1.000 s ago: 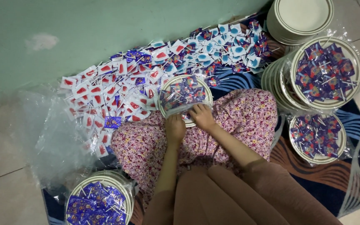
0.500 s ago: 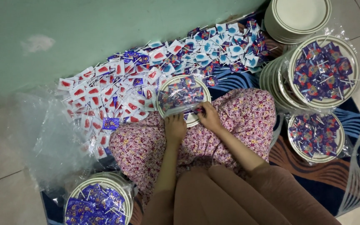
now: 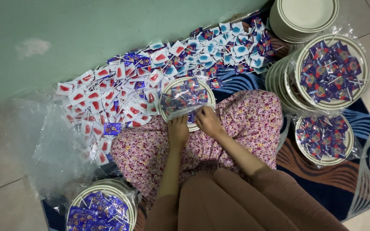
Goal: The person places individual food packets onto a plastic lid by hand, stacking them neatly before sliding the lid into a clear plastic bag.
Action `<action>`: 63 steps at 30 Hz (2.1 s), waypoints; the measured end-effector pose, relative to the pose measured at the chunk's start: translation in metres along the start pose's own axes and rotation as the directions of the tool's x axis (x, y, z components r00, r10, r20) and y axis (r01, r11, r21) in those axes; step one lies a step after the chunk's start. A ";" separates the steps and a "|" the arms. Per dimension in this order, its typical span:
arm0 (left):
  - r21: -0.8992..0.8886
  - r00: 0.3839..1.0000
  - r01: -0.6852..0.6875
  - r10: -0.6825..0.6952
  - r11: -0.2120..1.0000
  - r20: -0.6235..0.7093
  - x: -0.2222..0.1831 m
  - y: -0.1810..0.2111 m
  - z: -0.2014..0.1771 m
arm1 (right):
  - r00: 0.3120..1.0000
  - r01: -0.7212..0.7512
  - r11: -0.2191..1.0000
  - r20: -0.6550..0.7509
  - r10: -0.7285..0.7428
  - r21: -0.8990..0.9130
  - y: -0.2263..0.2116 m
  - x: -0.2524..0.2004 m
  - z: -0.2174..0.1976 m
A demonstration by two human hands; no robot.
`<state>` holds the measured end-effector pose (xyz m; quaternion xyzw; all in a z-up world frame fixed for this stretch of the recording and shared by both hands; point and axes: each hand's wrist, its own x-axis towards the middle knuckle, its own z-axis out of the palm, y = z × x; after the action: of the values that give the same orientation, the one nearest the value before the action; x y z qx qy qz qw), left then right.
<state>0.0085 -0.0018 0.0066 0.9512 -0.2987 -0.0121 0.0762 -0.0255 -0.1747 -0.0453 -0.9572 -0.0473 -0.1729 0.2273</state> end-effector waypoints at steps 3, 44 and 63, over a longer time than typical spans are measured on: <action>0.021 0.998 0.027 -0.029 0.999 0.051 0.000 0.007 -0.028 | 0.996 0.081 0.996 0.050 -0.079 -0.039 -0.021 -0.001 -0.019; 0.003 0.996 0.065 -0.065 0.998 0.066 0.005 0.008 0.005 | 0.456 -0.890 0.455 -0.061 0.888 -0.030 0.292 0.145 -0.115; -0.093 0.999 0.015 -0.012 0.996 0.037 0.009 -0.001 0.031 | 0.350 -0.900 0.371 0.130 0.928 -0.227 0.299 0.151 -0.094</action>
<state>0.0142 -0.0103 -0.0244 0.9482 -0.2929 -0.0436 0.1151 0.1378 -0.4816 -0.0385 -0.8445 0.4780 0.0961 0.2217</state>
